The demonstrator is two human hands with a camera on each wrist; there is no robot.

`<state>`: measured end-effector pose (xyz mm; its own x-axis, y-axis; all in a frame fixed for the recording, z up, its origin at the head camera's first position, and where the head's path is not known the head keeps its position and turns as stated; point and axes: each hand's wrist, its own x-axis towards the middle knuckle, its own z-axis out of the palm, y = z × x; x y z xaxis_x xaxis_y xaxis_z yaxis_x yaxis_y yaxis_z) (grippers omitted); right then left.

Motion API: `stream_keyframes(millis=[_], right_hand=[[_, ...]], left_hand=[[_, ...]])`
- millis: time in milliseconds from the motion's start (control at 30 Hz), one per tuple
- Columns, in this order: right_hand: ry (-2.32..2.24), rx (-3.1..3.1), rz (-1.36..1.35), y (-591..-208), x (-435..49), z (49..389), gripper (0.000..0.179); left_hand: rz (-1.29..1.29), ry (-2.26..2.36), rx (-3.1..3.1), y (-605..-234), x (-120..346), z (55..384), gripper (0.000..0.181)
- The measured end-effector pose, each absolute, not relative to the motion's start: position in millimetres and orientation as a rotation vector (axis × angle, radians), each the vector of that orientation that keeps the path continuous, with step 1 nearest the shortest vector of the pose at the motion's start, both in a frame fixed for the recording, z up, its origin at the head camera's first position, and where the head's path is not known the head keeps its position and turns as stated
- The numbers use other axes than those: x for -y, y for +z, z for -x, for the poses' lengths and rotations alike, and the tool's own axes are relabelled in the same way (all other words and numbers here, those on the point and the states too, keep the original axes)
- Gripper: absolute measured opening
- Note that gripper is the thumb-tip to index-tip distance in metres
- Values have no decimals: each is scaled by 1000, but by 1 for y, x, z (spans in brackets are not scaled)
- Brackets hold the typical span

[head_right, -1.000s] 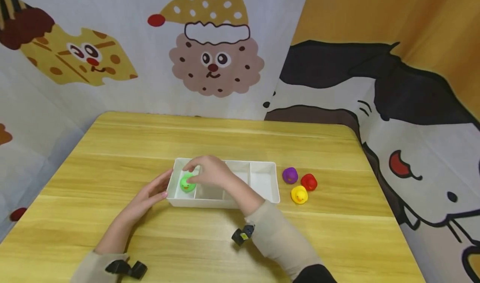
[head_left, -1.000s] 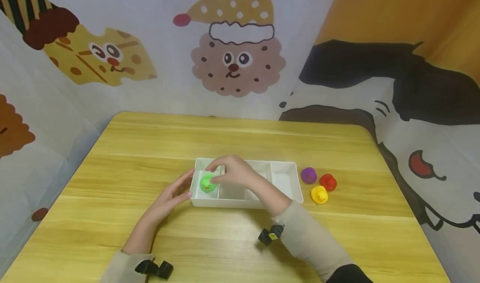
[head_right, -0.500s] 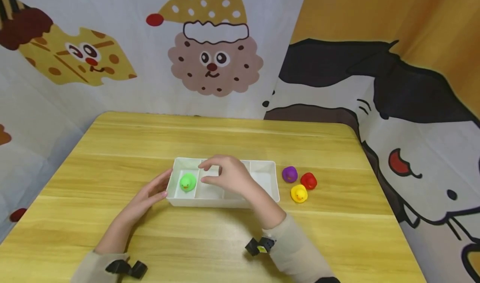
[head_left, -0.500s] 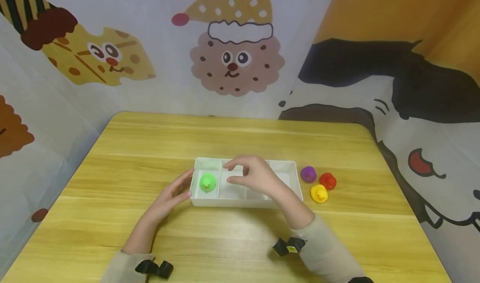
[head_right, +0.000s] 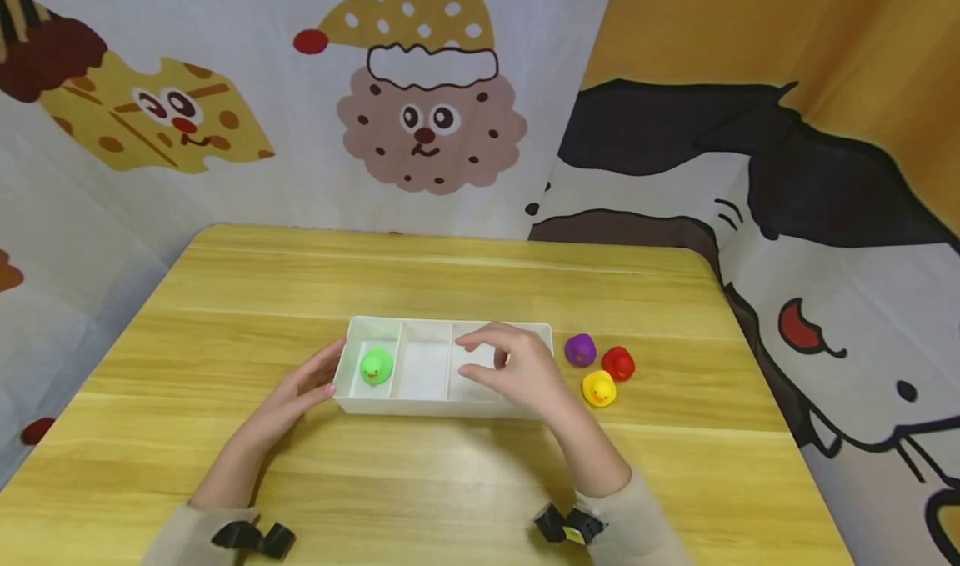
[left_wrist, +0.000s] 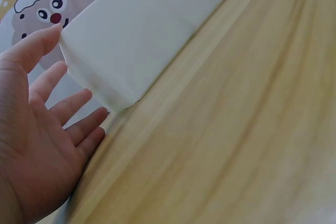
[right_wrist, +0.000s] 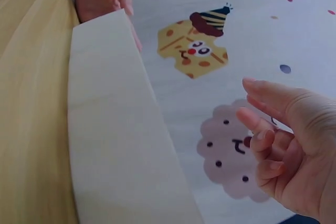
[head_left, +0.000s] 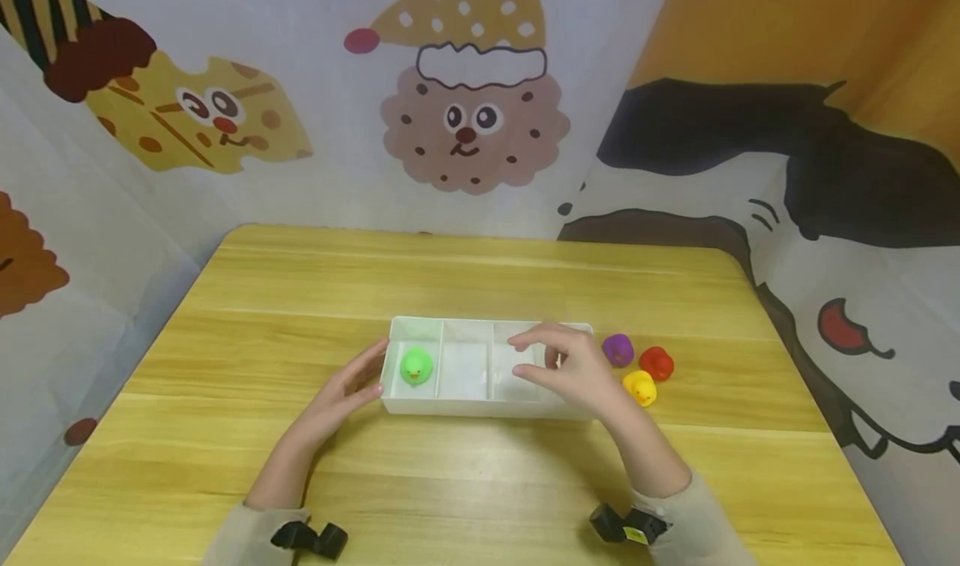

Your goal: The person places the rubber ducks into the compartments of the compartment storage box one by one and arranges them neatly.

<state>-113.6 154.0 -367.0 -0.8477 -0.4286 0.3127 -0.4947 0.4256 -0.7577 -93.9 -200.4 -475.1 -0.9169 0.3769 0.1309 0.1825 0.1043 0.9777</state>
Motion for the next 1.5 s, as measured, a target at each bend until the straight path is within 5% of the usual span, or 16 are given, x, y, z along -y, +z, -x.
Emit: stream_keyframes(millis=[567, 1500], right_hand=[[1279, 2580, -605, -370, -221, 80, 31], [1079, 2752, -418, -437, -311, 80, 38]], left_hand=[[-546, 1904, -2243, -472, 200, 92, 60], [-549, 1920, -2224, -473, 200, 92, 60]])
